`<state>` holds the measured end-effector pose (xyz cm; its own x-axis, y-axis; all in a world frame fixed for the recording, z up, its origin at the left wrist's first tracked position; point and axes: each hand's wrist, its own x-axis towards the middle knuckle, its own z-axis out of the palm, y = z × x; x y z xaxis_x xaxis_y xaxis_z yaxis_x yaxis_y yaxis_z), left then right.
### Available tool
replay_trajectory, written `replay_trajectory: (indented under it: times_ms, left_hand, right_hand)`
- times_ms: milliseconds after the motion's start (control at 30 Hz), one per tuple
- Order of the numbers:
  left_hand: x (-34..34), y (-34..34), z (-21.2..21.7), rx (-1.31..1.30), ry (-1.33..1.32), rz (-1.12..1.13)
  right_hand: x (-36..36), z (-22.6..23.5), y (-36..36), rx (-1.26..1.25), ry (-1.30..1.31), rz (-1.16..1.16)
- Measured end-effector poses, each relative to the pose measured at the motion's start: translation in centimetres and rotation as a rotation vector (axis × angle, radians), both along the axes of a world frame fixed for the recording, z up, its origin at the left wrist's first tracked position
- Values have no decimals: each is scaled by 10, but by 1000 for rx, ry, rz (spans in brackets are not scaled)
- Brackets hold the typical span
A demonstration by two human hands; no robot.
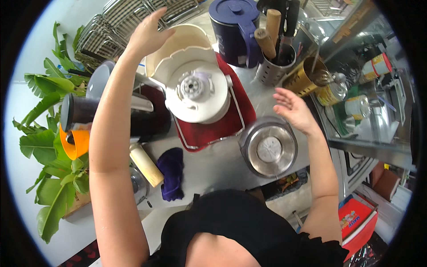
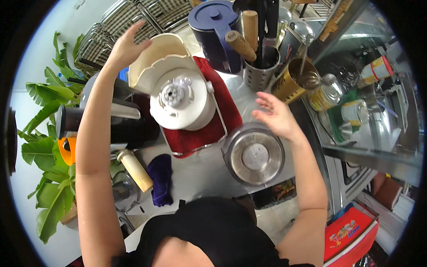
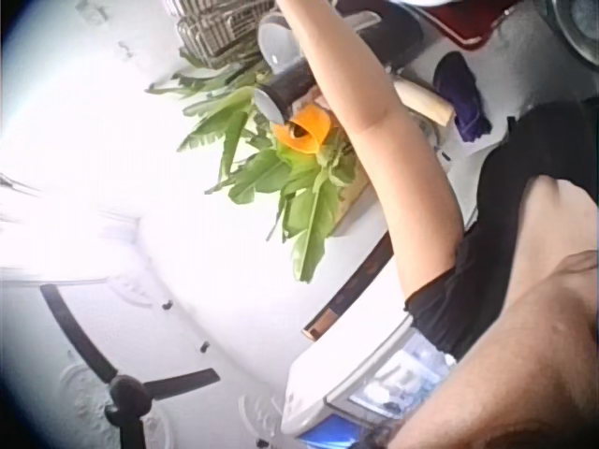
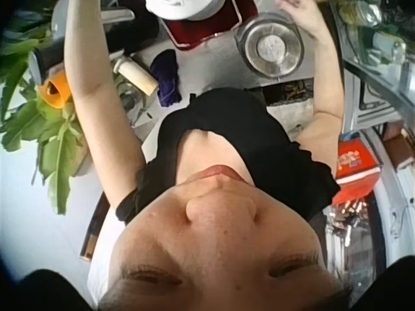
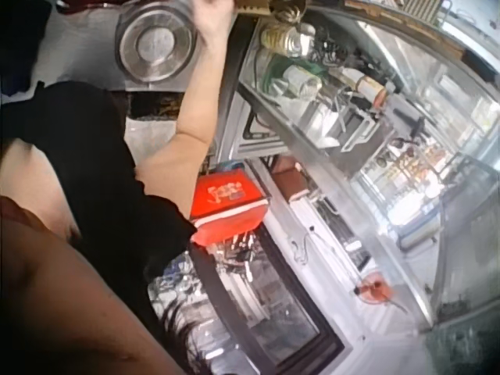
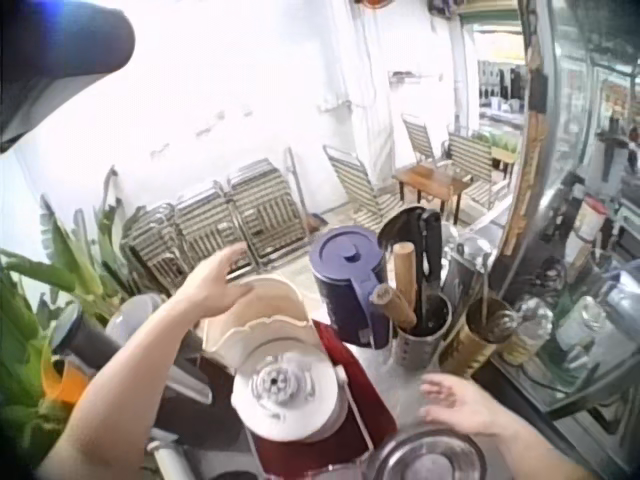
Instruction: The person assembles a juicer by attaching the lid and inserting the pusher, then moves to the sink to wash a purple cloth with dish soap. After rinsing, the person wipes a stainless steel counter and places a plastic cup on the counter.
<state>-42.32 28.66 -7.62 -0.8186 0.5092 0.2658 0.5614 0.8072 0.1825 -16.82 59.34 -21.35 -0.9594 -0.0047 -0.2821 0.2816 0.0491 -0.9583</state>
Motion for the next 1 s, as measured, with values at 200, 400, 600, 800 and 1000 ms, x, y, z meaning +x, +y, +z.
replay_trajectory:
  times_ms: [200, 400, 600, 800, 1000]
  left_hand:
    - [160, 22, -25, 753, -346, -226]
    - [302, 4, -166, 399, -1286, -342]
    - [353, 7, -186, 451, -1191, -130]
    - [322, -2, -155, 807, -870, -77]
    - [302, 10, -120, 771, -1030, -79]
  right_hand:
    - [79, -9, 25, 191, -219, -233]
    - [115, -51, 10, 167, -287, -105]
    - [132, -61, -11, 564, -216, -285]
    - [129, -1, -2, 486, -2, 3]
    - [92, 58, -38, 694, 6, 456]
